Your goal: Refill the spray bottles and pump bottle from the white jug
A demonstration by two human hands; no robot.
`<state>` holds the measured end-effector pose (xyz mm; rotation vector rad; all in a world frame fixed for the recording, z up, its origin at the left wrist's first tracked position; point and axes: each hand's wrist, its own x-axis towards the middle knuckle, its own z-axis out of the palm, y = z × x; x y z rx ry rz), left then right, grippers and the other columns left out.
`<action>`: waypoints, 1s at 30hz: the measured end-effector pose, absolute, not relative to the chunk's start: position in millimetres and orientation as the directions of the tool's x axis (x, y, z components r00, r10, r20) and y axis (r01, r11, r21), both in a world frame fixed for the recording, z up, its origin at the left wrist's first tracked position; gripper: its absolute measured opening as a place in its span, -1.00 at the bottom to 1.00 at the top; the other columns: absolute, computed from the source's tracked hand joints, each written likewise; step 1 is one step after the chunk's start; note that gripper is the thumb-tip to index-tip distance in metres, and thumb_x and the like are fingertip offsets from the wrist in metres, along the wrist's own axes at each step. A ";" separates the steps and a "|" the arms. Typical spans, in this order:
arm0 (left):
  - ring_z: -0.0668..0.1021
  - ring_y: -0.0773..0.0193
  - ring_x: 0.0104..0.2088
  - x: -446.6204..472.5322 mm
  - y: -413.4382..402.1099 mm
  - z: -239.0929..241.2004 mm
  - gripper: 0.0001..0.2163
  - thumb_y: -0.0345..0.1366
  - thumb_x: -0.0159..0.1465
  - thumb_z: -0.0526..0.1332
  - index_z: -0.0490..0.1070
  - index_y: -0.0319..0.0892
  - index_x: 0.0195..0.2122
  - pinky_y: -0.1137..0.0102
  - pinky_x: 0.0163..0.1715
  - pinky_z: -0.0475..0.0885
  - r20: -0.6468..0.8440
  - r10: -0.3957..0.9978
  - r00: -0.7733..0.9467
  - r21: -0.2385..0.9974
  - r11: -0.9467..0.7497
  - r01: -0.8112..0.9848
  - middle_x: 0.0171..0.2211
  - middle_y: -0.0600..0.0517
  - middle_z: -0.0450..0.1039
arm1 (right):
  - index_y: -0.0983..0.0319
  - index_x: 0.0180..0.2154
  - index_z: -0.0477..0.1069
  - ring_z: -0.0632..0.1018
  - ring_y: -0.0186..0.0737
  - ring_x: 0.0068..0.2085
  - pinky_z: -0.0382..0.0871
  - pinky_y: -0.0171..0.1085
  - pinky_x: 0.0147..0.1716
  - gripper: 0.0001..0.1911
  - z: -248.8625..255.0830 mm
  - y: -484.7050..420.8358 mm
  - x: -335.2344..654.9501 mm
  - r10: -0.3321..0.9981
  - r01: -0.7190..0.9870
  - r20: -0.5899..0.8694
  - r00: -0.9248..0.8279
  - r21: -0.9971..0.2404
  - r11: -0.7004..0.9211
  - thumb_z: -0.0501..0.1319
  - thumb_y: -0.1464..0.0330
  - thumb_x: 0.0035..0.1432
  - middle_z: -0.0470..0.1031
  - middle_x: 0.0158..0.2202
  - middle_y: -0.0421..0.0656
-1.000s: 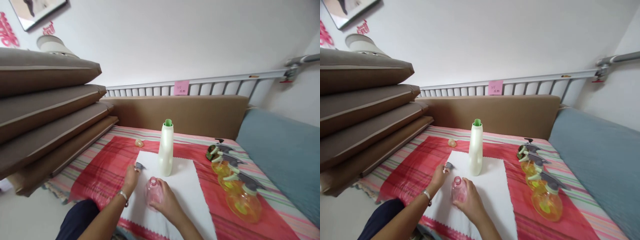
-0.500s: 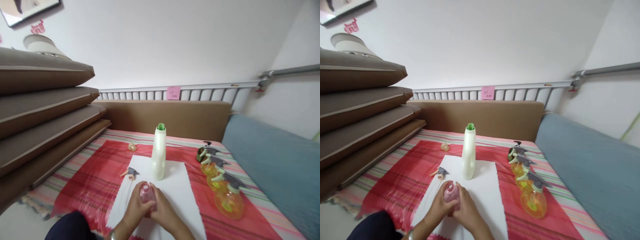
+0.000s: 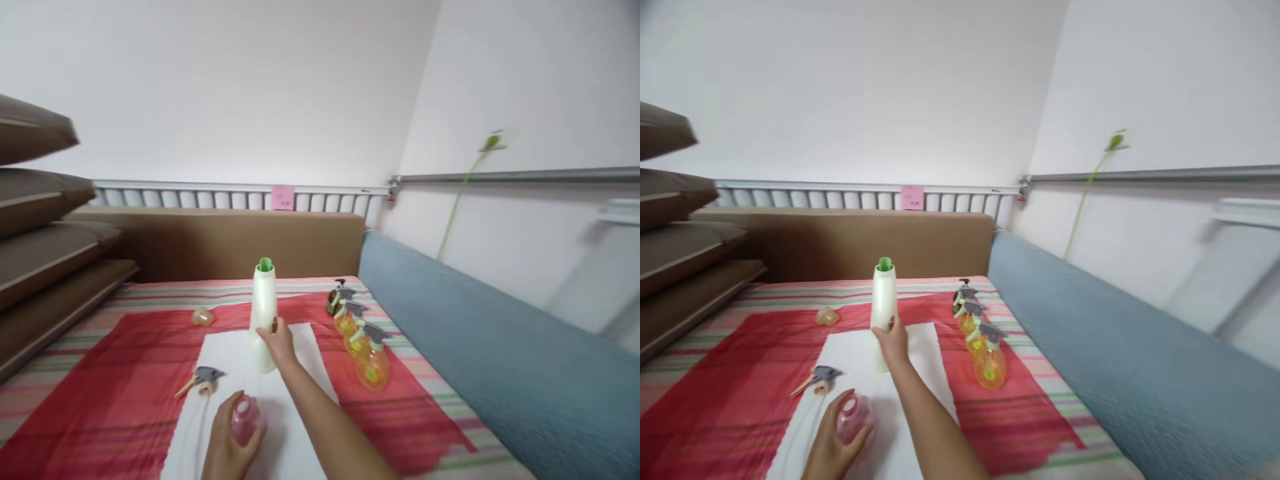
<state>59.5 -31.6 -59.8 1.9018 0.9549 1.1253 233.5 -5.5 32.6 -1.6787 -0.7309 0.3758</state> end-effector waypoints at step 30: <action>0.41 0.06 -0.05 55.8 -45.9 -42.7 -0.55 -0.23 0.04 0.23 0.21 -0.18 -0.03 0.22 -0.11 0.35 0.376 0.766 0.521 0.728 -0.592 0.345 -0.09 -0.12 0.34 | 0.20 -0.20 0.46 0.50 -0.20 -0.50 0.32 -0.31 -0.49 -0.56 185.7 -276.5 231.6 0.831 0.771 -0.058 0.553 -0.342 -0.537 0.14 0.04 0.00 0.56 -0.39 -0.17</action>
